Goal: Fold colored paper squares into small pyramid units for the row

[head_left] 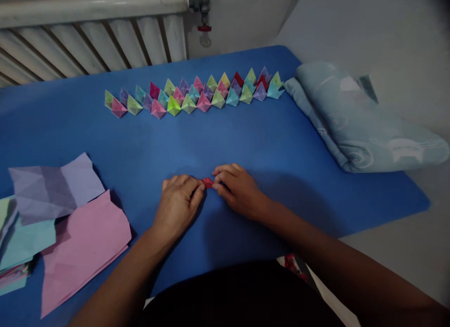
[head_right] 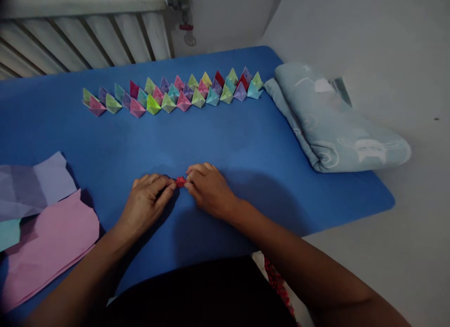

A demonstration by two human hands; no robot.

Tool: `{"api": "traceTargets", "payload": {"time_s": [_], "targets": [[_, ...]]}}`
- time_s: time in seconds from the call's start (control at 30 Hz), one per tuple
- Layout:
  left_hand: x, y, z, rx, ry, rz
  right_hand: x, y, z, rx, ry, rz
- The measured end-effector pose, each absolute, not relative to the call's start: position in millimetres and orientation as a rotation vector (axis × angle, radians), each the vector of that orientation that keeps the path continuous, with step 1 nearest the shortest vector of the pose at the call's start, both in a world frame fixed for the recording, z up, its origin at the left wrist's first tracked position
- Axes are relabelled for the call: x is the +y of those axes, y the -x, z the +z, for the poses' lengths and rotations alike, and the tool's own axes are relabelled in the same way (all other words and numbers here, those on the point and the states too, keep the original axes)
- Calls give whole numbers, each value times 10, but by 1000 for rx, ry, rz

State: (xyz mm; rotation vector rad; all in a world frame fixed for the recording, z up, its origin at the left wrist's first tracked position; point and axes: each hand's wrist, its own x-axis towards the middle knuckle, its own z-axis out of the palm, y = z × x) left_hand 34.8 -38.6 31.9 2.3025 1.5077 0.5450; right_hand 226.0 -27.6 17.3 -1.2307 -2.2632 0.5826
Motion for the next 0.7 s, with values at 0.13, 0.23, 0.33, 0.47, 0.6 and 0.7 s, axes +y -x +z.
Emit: {"api": "traceTargets", "payload": {"time_s": [0.13, 0.23, 0.33, 0.47, 0.6, 0.7], "targets": [[-354, -348, 326, 1522, -2282, 528, -280, -2231, 175, -2166, 1264, 612], [-335, -349, 335, 1523, -2221, 527, -278, -2200, 183, -2118, 1286, 631], [-319, -353, 347, 1528, -2177, 532, -269, -2174, 201, -2097, 1326, 650], [-288, -367, 362, 1535, -2196, 506, -259, -2149, 226, -2079, 1364, 653], [-257, -378, 369, 1529, -2157, 518, -256, -2139, 239, -2072, 1384, 651], [-248, -387, 366, 1538, -2137, 524, -254, -2138, 244, -2083, 1392, 646]]}}
